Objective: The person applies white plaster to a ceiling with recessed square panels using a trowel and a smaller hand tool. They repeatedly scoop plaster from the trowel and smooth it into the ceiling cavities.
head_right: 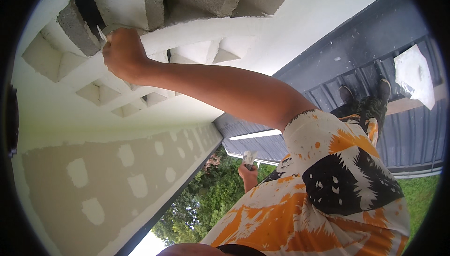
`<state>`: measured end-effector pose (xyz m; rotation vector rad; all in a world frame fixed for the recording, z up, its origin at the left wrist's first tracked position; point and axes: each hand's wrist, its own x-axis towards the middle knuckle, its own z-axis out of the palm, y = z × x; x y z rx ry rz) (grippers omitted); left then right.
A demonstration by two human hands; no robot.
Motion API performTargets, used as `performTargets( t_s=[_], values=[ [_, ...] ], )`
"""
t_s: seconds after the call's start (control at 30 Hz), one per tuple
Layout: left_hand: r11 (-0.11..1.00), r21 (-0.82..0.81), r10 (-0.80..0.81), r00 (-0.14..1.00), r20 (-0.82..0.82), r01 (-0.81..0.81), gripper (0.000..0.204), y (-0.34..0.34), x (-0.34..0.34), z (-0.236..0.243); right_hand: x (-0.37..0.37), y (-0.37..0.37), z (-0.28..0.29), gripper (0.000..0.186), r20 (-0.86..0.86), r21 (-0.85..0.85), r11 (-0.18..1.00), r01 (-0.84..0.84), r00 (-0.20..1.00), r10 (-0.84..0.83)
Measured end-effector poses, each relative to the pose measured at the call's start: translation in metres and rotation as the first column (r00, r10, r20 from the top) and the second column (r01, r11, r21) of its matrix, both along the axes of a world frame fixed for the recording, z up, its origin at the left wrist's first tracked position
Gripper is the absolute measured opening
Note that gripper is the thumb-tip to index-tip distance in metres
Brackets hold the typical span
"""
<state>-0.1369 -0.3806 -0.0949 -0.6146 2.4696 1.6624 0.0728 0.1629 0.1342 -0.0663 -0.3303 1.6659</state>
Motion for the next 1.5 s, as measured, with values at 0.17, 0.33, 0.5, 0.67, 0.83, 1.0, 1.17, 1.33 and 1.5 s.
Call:
performTargets(
  t_s=[0.17, 0.33, 0.5, 0.67, 0.83, 1.0, 1.17, 1.33, 1.5],
  values=[
    [0.999, 0.027, -0.02, 1.0, 0.005, 0.02, 0.019, -0.009, -0.007, 0.002, 0.001, -0.002, 0.006, 0.028, -0.016, 0.076, 0.993, -0.09, 0.996, 0.091],
    [1.0, 0.001, 0.027, 0.999, -0.02, -0.027, 0.018, 0.004, -0.001, -0.004, 0.005, -0.006, -0.007, 0.027, -0.002, -0.008, 1.0, 0.023, 1.0, -0.023],
    [0.998, 0.067, 0.021, 1.0, 0.02, -0.022, 0.019, -0.023, -0.02, -0.002, 0.006, 0.011, -0.001, 0.03, -0.02, 0.074, 0.996, -0.055, 0.998, 0.057],
    [0.999, 0.037, -0.035, 0.999, 0.013, 0.034, 0.02, -0.017, -0.019, -0.003, 0.016, 0.001, -0.013, 0.034, 0.015, 0.067, 0.997, -0.036, 0.999, 0.036],
    [1.0, 0.005, -0.014, 1.0, -0.003, 0.014, 0.019, -0.006, -0.013, 0.006, 0.021, 0.012, -0.002, 0.03, 0.001, 0.093, 0.993, -0.069, 0.998, 0.069],
    [1.0, -0.015, 0.002, 1.0, -0.008, -0.002, 0.017, 0.005, -0.005, 0.012, 0.02, 0.0, -0.015, 0.027, -0.035, 0.1, 0.994, -0.049, 0.998, 0.053],
    [1.0, 0.008, -0.01, 1.0, 0.002, 0.01, 0.016, 0.005, -0.007, 0.015, 0.028, 0.017, -0.001, 0.03, -0.007, 0.067, 0.998, -0.003, 1.0, 0.003],
    [1.0, 0.02, -0.012, 1.0, 0.008, 0.012, 0.019, -0.001, -0.005, 0.017, 0.018, 0.011, -0.008, 0.028, 0.098, 0.156, 0.977, 0.147, 0.982, -0.163],
    [0.999, 0.007, -0.035, 0.999, 0.018, 0.035, 0.02, 0.007, -0.011, 0.015, 0.022, 0.038, -0.013, 0.021, 0.042, 0.063, 0.994, -0.087, 0.996, 0.085]
  ],
)
